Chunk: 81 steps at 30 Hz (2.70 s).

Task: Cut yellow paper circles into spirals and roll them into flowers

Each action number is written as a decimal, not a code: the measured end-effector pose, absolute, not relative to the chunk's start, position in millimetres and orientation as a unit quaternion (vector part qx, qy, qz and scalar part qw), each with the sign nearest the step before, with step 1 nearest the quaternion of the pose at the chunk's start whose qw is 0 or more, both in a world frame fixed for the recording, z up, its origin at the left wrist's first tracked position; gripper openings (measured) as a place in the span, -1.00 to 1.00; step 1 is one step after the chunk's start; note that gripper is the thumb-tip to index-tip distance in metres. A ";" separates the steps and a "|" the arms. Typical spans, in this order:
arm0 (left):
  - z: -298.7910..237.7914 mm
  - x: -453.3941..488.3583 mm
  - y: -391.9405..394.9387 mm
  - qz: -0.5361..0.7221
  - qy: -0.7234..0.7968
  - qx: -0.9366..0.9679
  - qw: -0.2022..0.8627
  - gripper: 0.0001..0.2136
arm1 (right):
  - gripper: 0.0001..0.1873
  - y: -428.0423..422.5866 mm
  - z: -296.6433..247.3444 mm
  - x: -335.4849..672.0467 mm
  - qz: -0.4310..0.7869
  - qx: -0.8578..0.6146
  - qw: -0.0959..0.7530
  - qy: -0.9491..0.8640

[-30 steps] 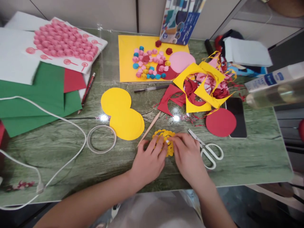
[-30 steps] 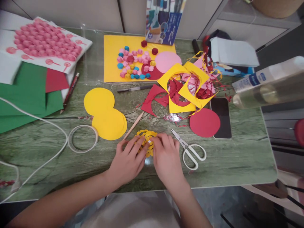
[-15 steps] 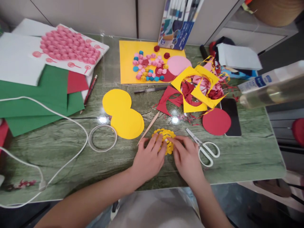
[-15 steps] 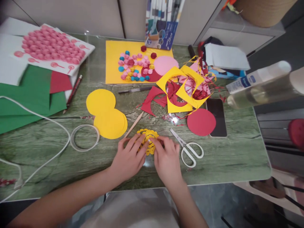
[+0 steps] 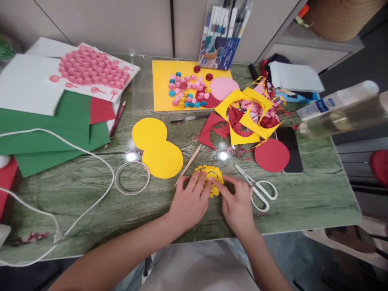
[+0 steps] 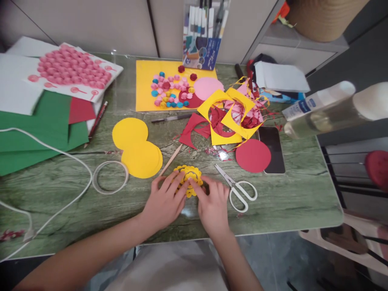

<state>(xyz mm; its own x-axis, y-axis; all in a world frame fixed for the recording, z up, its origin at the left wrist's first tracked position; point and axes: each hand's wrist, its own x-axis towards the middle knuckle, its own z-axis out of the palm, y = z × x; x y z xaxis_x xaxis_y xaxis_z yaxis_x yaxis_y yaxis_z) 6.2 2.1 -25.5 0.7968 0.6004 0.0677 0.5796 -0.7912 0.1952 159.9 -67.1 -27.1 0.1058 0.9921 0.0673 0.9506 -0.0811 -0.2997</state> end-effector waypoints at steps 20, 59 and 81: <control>-25.7 8.3 -3.2 0.083 0.310 0.946 0.044 -0.67 | -0.65 -55.6 -22.5 150.4 0.006 -0.744 0.069 -0.665; 29.6 -31.2 -68.8 0.325 0.467 0.667 0.480 -0.82 | -0.61 -108.7 28.3 113.0 0.064 -0.586 0.442 -0.676; 25.4 -24.2 -63.6 0.348 0.379 0.846 0.143 -0.83 | -0.83 -105.8 31.0 115.2 -0.097 -0.640 0.412 -0.642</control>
